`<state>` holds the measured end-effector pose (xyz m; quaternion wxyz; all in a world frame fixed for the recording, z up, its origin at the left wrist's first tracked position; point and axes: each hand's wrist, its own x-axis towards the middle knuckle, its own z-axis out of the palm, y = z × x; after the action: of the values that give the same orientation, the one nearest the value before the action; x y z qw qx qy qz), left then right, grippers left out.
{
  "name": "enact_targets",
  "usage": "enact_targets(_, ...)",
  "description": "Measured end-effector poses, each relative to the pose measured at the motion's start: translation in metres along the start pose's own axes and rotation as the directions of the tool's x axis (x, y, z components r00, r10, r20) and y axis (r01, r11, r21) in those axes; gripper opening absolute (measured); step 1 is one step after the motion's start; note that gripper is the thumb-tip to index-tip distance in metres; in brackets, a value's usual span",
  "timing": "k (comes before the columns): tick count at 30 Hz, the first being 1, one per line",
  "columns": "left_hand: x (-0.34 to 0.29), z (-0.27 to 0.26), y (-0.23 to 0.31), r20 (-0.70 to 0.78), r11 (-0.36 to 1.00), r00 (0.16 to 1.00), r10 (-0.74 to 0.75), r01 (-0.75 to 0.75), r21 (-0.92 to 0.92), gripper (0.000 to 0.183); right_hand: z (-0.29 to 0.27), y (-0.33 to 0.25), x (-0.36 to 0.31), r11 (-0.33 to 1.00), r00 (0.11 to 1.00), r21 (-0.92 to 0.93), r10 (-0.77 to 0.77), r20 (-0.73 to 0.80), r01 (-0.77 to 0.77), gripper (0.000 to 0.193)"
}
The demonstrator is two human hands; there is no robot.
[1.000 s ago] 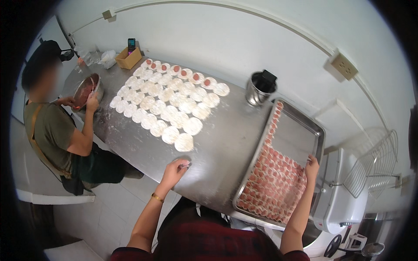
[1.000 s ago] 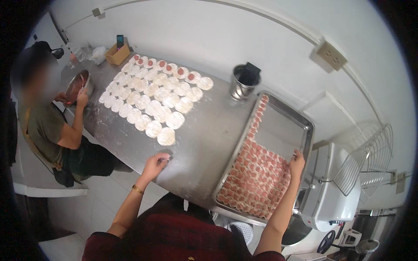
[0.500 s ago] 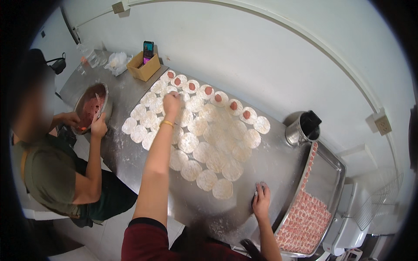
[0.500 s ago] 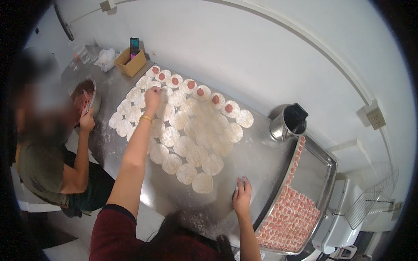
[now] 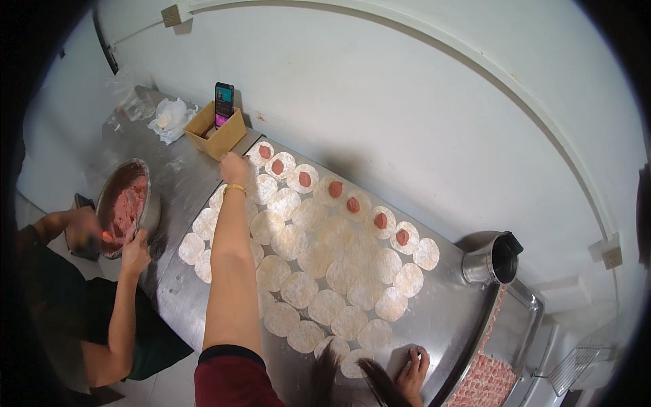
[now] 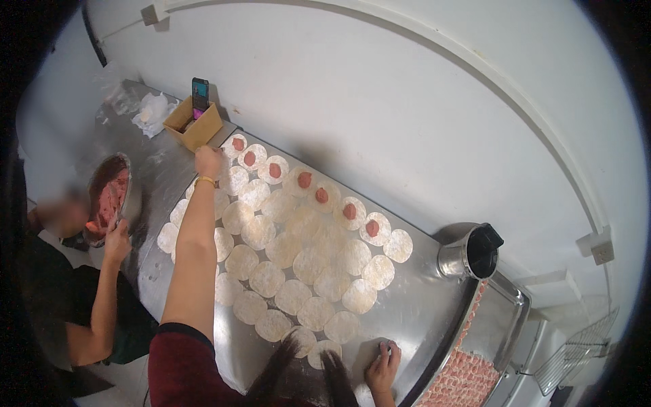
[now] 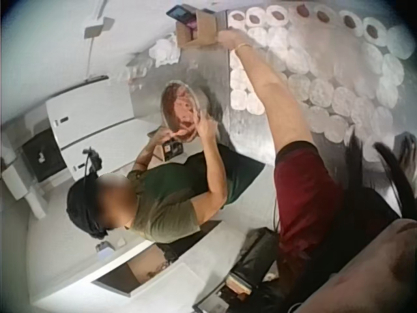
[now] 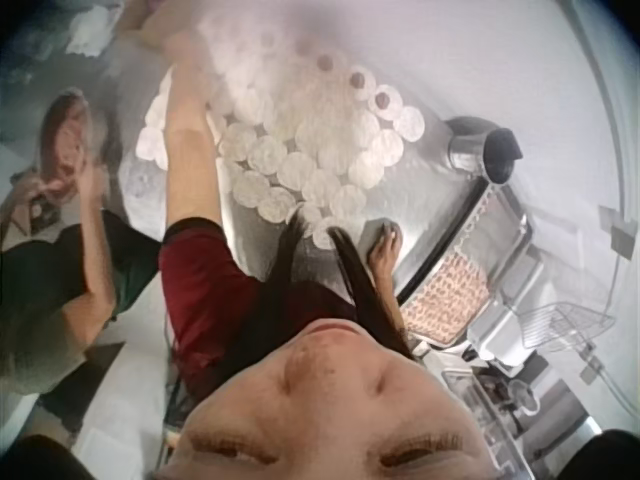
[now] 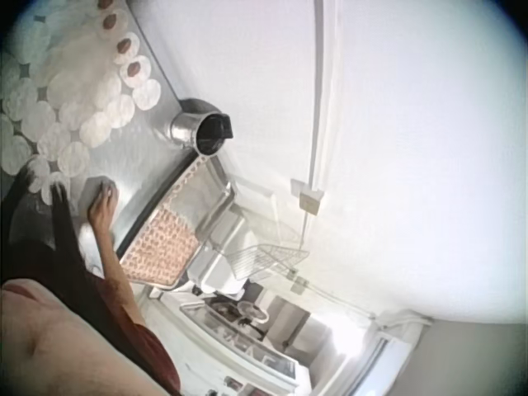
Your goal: The person places a portion of meat filling onto round dough wrappers and folds them into dumplings. The finished dumplings are placed onto a metal tray. Another person is visible in the background also preparing dumplings.
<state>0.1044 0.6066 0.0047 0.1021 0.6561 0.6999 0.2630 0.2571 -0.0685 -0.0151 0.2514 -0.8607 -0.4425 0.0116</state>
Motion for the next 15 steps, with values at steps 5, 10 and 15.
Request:
enact_targets(5, 0.016, 0.011, 0.002, 0.092, 0.999, 0.995, -0.032, 0.030, 0.016, 0.028, -0.002, -0.001, 0.001, 0.999, 1.000, -0.032, -0.009, 0.015, 0.009, 0.050)
enact_targets(10, 0.055, 0.037, -0.021, 0.173, 0.991, 0.980, 0.103, -0.086, -0.100, 0.036, -0.002, -0.002, 0.002, 0.999, 1.000, -0.037, -0.007, 0.017, 0.008, 0.049)
enact_targets(15, 0.072, 0.063, -0.028, 0.433, 0.654, 0.901, 0.014, 0.319, -0.686, 0.040, -0.003, -0.001, 0.001, 0.999, 0.999, -0.051, 0.019, 0.049, -0.016, 0.051)
